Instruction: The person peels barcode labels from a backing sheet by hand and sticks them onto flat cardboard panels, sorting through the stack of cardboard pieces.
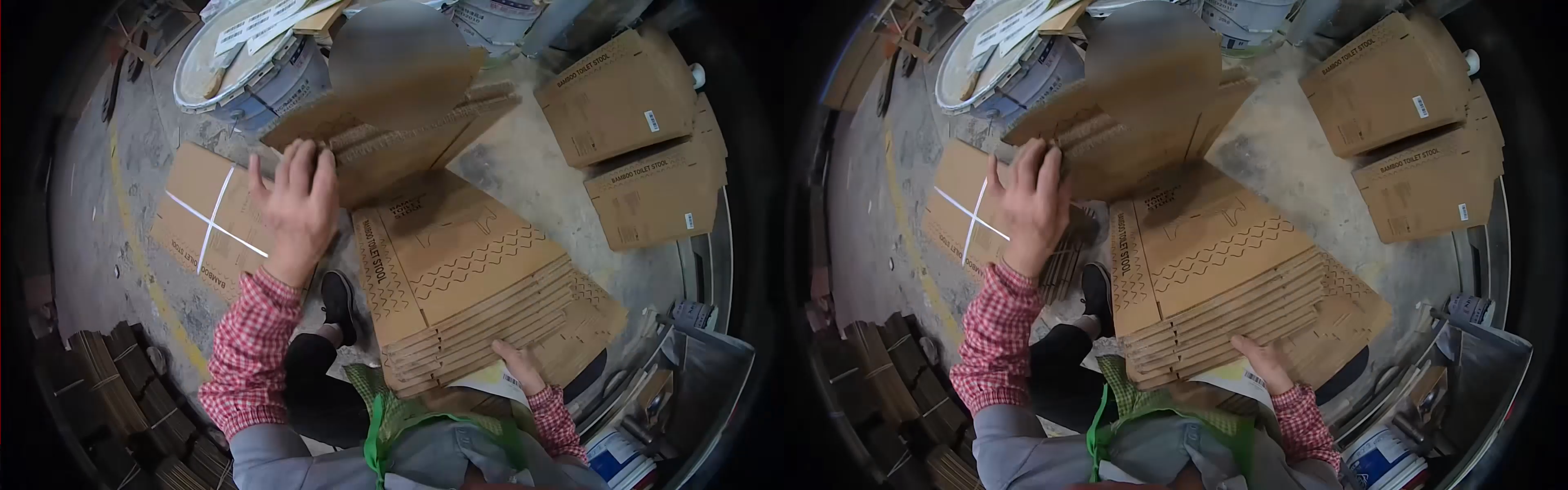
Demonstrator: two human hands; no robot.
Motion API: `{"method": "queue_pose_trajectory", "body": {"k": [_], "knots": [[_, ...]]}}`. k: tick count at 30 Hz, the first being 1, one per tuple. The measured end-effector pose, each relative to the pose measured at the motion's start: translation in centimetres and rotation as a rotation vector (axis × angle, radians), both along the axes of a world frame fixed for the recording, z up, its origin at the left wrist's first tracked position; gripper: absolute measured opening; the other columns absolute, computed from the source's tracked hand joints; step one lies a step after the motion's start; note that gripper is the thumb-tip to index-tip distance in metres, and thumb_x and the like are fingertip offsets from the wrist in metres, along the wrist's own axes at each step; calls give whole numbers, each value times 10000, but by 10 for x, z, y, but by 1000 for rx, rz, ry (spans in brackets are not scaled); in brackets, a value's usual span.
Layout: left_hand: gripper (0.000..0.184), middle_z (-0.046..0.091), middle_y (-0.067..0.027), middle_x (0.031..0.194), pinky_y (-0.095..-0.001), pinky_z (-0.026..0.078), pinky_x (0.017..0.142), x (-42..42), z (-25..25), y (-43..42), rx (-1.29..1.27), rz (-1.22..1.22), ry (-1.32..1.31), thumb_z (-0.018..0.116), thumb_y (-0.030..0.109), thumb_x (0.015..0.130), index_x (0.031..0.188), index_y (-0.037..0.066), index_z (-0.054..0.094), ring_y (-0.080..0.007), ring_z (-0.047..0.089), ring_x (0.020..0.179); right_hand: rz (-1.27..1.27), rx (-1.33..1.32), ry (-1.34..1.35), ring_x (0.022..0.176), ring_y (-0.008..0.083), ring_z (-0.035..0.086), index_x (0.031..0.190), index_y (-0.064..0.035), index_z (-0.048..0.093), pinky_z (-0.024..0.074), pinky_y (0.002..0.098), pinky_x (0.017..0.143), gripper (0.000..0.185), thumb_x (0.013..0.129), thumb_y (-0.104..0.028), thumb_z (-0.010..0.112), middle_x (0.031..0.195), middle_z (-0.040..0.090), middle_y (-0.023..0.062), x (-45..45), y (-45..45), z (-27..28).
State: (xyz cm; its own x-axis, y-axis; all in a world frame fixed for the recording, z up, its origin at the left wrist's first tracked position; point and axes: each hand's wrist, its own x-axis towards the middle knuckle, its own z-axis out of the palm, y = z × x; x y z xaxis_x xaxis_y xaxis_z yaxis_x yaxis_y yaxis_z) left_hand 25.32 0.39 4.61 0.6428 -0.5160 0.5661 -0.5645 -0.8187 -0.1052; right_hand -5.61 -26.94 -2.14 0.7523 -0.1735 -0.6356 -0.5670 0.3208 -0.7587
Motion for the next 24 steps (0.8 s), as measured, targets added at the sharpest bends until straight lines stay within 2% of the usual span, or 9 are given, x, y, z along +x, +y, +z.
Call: {"method": "queue_pose_trajectory", "body": {"k": [7,10,11,13,14,16,19,20,24], "knots": [[331,599,-138,1127,-595,218,1044,-71,-12,6,50,-207,50,588,165,825,1155,139,571,-281,590,1086,24,-47,64,1110,194,523,1281,11,453,435,307,937,506,829,-97,655,1223,550,89,1,-1,0],[407,483,-175,1294,-661,185,1025,-87,-7,-4,-7,-187,27,570,203,838,1244,184,544,-388,428,1262,27,-45,67,1110,197,521,1285,5,452,433,311,939,512,828,-101,656,1231,544,88,4,-1,4],[496,409,-206,1351,-669,197,1017,-85,3,-7,-4,-158,117,597,229,805,1289,158,516,-429,377,1274,25,-52,78,1110,197,521,1285,5,452,433,311,939,512,828,-101,656,1231,544,88,4,-1,7],[552,482,-234,1260,-606,315,986,-88,30,-15,70,-122,524,592,208,773,1298,69,496,-414,493,1138,30,-29,101,1105,200,523,1280,-1,467,432,311,940,498,830,-105,654,1218,552,83,7,0,14],[529,556,-271,1099,-516,428,908,-99,6,-10,75,-214,593,556,156,759,1241,-54,494,-379,567,960,34,-32,108,1105,200,523,1280,-1,467,432,311,940,498,830,-105,654,1218,552,83,6,0,13],[472,588,-277,949,-454,480,826,-121,-8,-13,251,-350,444,522,117,755,1150,-140,498,-356,588,857,-26,-21,67,1099,203,528,1278,-1,473,441,312,931,490,836,-108,653,1210,557,83,3,1,10],[412,585,-280,918,-446,484,798,-133,-15,-14,332,-399,407,499,118,773,1087,-150,509,-358,586,860,-87,181,231,1102,209,532,1292,3,456,453,315,923,499,843,-103,647,1225,548,84,5,0,23],[400,587,-277,920,-440,486,791,-132,-16,-14,331,-386,403,492,117,779,1079,-146,512,-361,586,859,0,103,208,1102,207,526,1292,18,453,432,314,944,490,879,-182,624,1238,538,95,13,2,33],[387,586,-284,925,-442,484,791,-133,-20,-13,366,-408,391,486,123,784,1062,-142,526,-361,590,861,-86,103,156,1108,211,535,1289,24,450,440,314,950,470,882,-151,609,1241,541,100,7,3,26]]}}
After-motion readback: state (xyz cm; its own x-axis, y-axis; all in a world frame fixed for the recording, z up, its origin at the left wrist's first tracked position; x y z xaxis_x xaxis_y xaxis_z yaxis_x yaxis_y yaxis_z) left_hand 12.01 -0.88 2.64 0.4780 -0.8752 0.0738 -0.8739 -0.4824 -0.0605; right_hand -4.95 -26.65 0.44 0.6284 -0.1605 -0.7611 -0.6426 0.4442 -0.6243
